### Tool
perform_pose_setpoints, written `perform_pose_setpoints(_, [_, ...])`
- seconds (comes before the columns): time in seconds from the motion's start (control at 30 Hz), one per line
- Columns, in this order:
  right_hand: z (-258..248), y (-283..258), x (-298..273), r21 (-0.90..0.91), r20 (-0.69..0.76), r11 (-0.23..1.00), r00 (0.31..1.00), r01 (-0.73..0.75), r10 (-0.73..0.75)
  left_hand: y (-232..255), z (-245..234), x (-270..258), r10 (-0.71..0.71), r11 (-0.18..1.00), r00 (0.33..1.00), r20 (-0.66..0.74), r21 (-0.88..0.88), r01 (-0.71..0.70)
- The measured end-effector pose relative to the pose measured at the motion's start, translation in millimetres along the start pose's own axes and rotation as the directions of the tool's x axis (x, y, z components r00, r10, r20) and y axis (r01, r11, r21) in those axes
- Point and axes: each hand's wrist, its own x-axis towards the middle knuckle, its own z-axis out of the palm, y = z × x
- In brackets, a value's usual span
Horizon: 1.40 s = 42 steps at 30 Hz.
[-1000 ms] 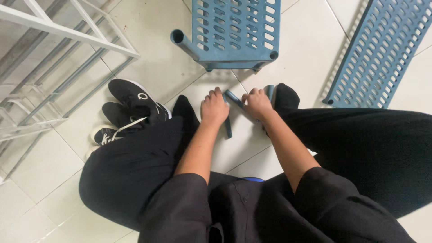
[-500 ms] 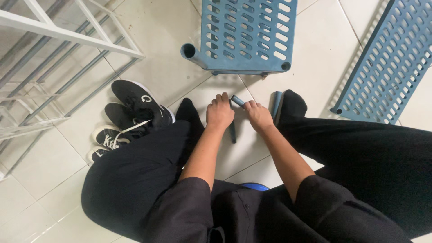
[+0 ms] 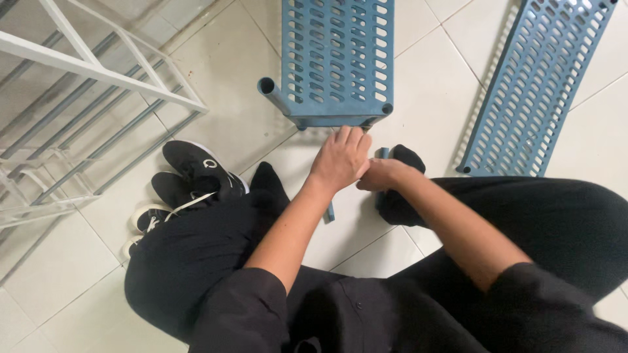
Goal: The person assembles a blue plastic shoe rack by inserting cylindrical legs into the perforated panels. They then place two pairs of shoes onto the completed rack.
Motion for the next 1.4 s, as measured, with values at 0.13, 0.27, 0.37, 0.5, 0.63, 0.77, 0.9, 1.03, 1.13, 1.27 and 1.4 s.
perform_pose_setpoints(0.13, [-75.4,-17.4,-105.3,-0.127,0.160,0.982,0.974,-0.140,0.160,3.3,-39.0,38.7,0.063,0.986,0.964,-0.258,0.164,-0.021])
perform_pose_setpoints(0.27, [-134.5,-15.0,-157.0,-0.033,-0.087,0.958,0.956,-0.284,0.280,-31.5,-37.0,49.1,0.035,0.940,0.999,-0.007,0.339,-0.031])
perform_pose_setpoints(0.37, [-149.2,-10.5,-167.8,-0.207,-0.727,0.978,0.668,0.010,-0.160,-59.4,-31.6,44.7,0.100,0.932,0.984,0.151,0.331,-0.145])
perform_pose_setpoints(0.5, [-162.4,-22.4,-167.8,-0.078,-0.855,0.990,0.503,0.117,-0.127,-79.8,-16.7,33.9,0.063,0.906,0.981,0.185,0.401,-0.134])
perform_pose_setpoints(0.63, [-181.6,-45.1,-150.2,0.434,-0.686,0.896,0.680,0.098,0.258,-84.4,1.8,16.1,0.005,0.912,0.993,0.122,0.407,-0.055])
perform_pose_setpoints(0.77, [-177.8,-61.6,-130.0,0.367,-0.685,0.920,0.708,0.135,0.170,-80.4,-7.6,-5.9,-0.100,0.920,0.985,0.144,0.389,0.037])
perform_pose_setpoints(0.9, [-162.9,-77.0,-122.9,0.246,-0.736,0.954,0.674,0.170,0.070,-68.4,-39.9,-15.6,-0.215,0.911,0.919,0.329,0.408,0.067])
perform_pose_setpoints(1.03, [-159.8,-74.0,-124.8,0.277,-0.733,0.950,0.671,0.146,0.111,-65.8,-46.3,-14.8,-0.263,0.930,0.895,0.359,0.340,0.136])
perform_pose_setpoints(1.13, [-161.5,-62.3,-125.5,0.319,-0.677,0.946,0.712,0.056,0.186,-64.5,-31.5,-5.7,-0.248,0.925,0.948,0.201,0.339,0.171])
perform_pose_setpoints(1.27, [-156.9,-47.7,-121.7,0.216,-0.709,0.963,0.705,0.164,0.039,-55.7,-16.2,9.9,-0.165,0.869,0.985,0.053,0.480,0.120])
perform_pose_setpoints(1.4, [-152.0,-46.3,-117.4,0.169,-0.697,0.979,0.716,0.116,0.035,-54.3,-21.3,17.8,-0.227,0.867,0.974,0.006,0.456,0.199])
